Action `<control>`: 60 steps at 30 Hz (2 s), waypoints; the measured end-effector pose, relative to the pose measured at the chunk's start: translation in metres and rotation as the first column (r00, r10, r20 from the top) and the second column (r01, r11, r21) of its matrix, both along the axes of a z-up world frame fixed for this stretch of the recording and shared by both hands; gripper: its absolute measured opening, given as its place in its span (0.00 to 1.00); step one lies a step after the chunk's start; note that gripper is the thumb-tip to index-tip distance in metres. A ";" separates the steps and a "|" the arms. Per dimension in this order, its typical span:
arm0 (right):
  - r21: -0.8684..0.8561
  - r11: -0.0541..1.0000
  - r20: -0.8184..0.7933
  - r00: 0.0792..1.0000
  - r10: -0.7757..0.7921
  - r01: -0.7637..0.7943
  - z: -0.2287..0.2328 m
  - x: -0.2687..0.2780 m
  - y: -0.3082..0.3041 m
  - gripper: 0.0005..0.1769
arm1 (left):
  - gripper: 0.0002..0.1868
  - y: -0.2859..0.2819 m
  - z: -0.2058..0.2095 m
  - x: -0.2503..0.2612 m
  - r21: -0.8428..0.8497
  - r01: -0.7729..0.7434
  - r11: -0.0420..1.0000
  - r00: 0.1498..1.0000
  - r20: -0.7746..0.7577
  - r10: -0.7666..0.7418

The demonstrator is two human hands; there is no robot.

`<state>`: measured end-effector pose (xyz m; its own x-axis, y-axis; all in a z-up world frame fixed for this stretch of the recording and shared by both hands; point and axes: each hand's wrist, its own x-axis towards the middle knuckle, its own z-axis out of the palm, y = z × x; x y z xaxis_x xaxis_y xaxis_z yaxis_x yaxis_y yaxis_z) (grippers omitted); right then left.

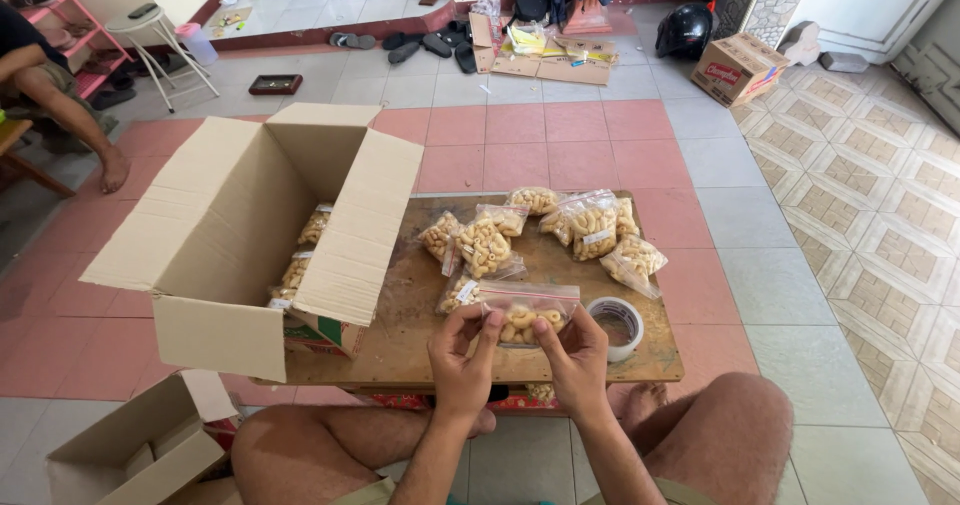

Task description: A person is sitting at a low table, picking up small plastic bags of snacks, inspecting them, and packing them into a cardboard shipping box.

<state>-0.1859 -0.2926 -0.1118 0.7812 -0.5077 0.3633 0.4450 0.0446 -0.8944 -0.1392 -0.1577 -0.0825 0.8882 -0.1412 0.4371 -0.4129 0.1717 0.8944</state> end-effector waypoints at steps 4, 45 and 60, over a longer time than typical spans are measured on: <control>-0.017 1.000 -0.004 1.000 -0.013 0.013 -0.009 0.001 -0.003 0.10 | 0.08 -0.001 0.002 -0.002 -0.016 0.000 1.000 0.999 -0.036 0.000; -0.056 0.997 -0.017 0.999 0.042 -0.043 -0.008 0.011 0.005 0.13 | 0.09 0.002 -0.009 0.003 -0.016 -0.025 1.000 0.993 -0.112 0.023; -0.035 0.999 0.013 0.999 -0.030 0.031 -0.002 0.007 0.005 0.10 | 0.08 -0.005 -0.005 -0.003 -0.042 -0.075 0.996 0.992 -0.106 0.070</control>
